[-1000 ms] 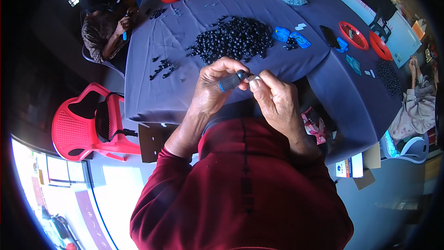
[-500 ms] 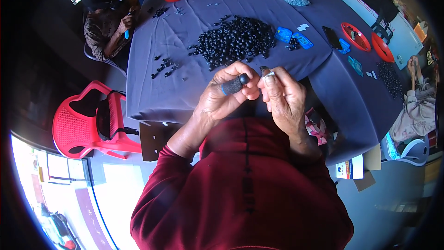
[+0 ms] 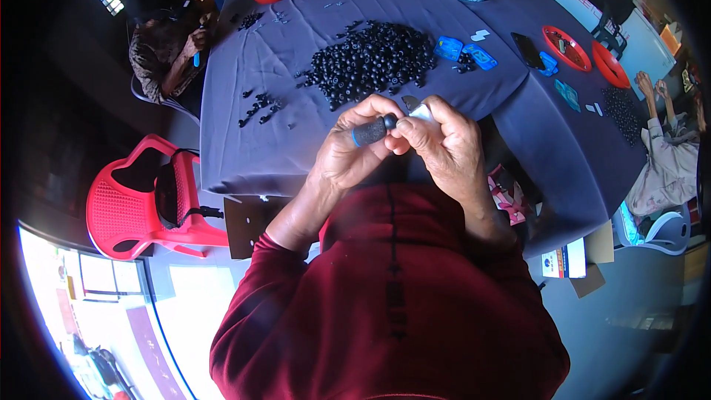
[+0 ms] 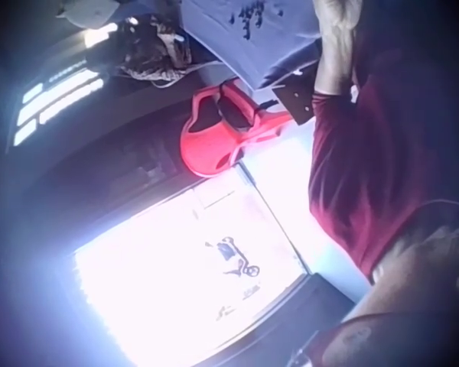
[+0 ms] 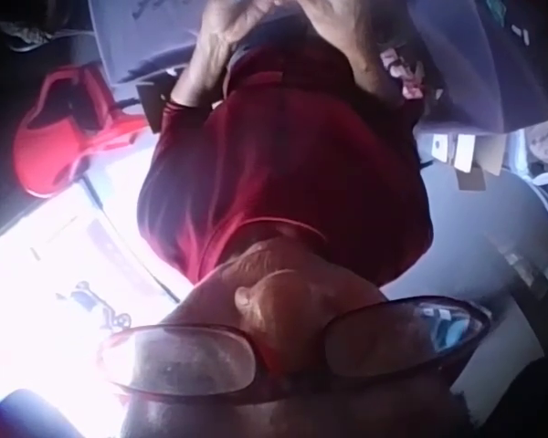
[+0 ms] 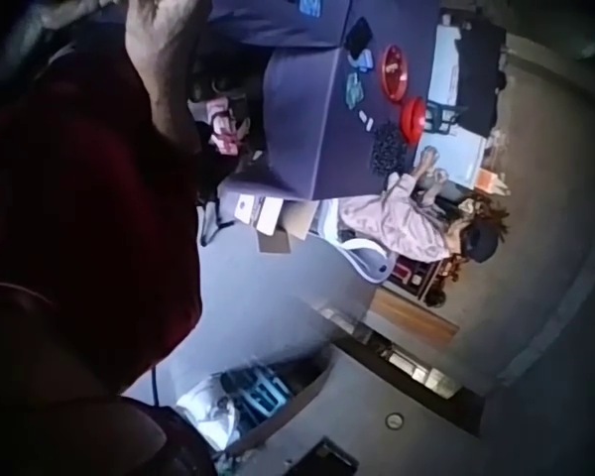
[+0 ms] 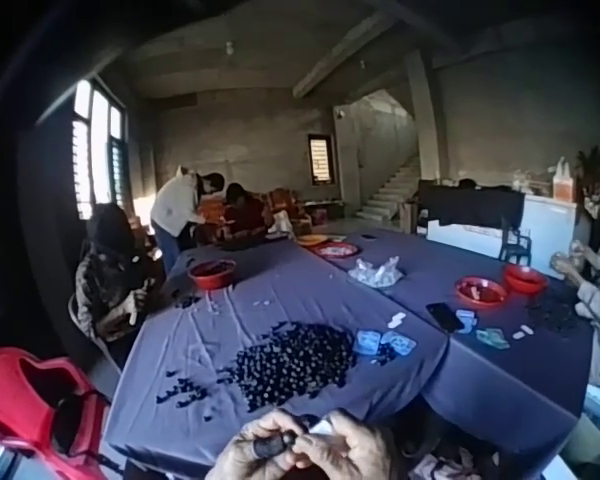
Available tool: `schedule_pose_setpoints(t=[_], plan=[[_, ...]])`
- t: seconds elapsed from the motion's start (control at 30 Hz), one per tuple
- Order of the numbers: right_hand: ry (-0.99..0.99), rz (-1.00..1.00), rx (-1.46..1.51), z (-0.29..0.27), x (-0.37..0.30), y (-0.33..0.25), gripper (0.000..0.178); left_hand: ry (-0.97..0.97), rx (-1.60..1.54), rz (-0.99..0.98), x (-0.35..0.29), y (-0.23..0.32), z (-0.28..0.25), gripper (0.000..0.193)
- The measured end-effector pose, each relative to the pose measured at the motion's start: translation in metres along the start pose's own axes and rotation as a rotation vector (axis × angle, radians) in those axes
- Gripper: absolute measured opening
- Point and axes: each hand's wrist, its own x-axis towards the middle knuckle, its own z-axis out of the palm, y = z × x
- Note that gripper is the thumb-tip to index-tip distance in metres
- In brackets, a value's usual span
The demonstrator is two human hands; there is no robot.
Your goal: The person joins small black plastic outer casings with white internal plastic components by hand.
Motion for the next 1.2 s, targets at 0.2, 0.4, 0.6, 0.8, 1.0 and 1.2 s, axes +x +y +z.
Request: schedule_pose_setpoints(t=[0.2,0.4,0.6,0.8,1.0,1.2], plan=[[-0.022,0.052,-0.001,-0.001,0.001,-0.007,0.019,0.081,-0.120,-0.036,0.000,-0.001,-0.002,0.027],[-0.034,0.078,0.045,-0.003,0.002,0.003,0.019,0.067,0.095,0.020,-0.003,-0.002,0.002,0.027],[-0.072,0.079,0.115,-0.003,0.002,0.007,0.018,0.033,0.111,0.007,-0.002,-0.001,-0.003,0.021],[-0.057,0.067,0.062,-0.004,0.003,-0.001,0.021,0.047,0.009,-0.029,0.000,0.000,0.000,0.023],[0.004,0.022,-0.031,-0.003,0.006,0.011,0.026,0.241,0.513,0.152,0.001,0.022,-0.027,0.016],[-0.023,0.026,-0.079,0.005,0.008,0.015,0.031,0.958,2.264,0.379,-0.026,0.097,-0.158,0.012]])
